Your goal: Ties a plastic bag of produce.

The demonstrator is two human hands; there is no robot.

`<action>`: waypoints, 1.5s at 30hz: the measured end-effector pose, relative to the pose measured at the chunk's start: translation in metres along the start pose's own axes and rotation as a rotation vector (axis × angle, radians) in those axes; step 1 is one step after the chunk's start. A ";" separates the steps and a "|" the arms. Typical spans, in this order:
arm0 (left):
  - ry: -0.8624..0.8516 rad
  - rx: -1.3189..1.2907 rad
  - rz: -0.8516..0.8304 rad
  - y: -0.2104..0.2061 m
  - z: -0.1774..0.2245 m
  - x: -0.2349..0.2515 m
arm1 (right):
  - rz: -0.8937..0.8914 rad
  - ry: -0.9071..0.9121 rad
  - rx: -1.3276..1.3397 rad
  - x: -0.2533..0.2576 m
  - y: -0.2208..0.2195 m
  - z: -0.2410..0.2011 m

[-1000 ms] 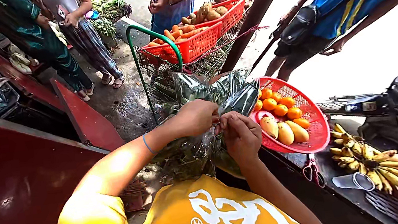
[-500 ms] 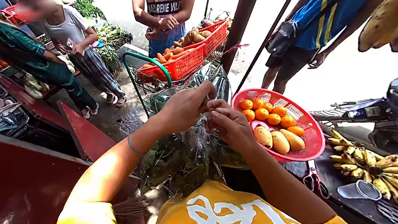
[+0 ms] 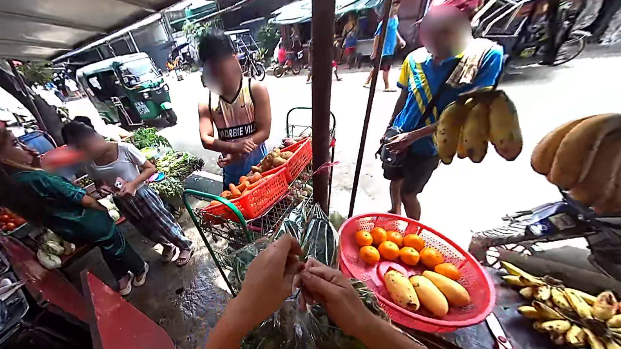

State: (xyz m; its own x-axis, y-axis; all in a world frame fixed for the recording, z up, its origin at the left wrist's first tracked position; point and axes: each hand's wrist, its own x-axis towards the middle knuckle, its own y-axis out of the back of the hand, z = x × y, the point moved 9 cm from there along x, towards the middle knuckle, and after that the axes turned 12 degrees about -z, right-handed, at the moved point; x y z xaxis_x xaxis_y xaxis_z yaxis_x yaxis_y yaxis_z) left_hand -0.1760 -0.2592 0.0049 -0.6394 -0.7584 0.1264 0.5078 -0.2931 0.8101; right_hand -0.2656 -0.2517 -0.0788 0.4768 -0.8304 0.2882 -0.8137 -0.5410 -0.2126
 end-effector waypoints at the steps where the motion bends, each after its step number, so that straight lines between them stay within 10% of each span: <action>1: -0.009 -0.010 0.031 -0.004 -0.001 -0.001 | 0.013 0.010 -0.020 -0.004 0.003 0.000; 17: -0.145 -0.060 0.256 -0.023 -0.001 -0.005 | 0.081 0.027 -0.077 -0.022 0.018 0.000; 26: 0.118 -0.176 -0.403 -0.078 -0.035 0.000 | 0.130 -0.071 0.046 -0.022 0.033 0.009; 33: 0.036 0.332 0.028 -0.069 -0.013 0.005 | 0.128 -0.062 0.108 -0.018 0.035 0.006; 45: -0.101 0.040 0.010 -0.102 -0.052 -0.011 | 0.012 -0.232 -0.121 -0.018 0.037 0.039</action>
State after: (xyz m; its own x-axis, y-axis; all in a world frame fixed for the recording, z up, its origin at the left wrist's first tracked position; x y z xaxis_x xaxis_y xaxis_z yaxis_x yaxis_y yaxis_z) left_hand -0.1908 -0.2508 -0.1087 -0.6907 -0.6978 0.1899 0.4920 -0.2611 0.8305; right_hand -0.2919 -0.2619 -0.1284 0.5187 -0.8528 0.0613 -0.8471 -0.5223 -0.0978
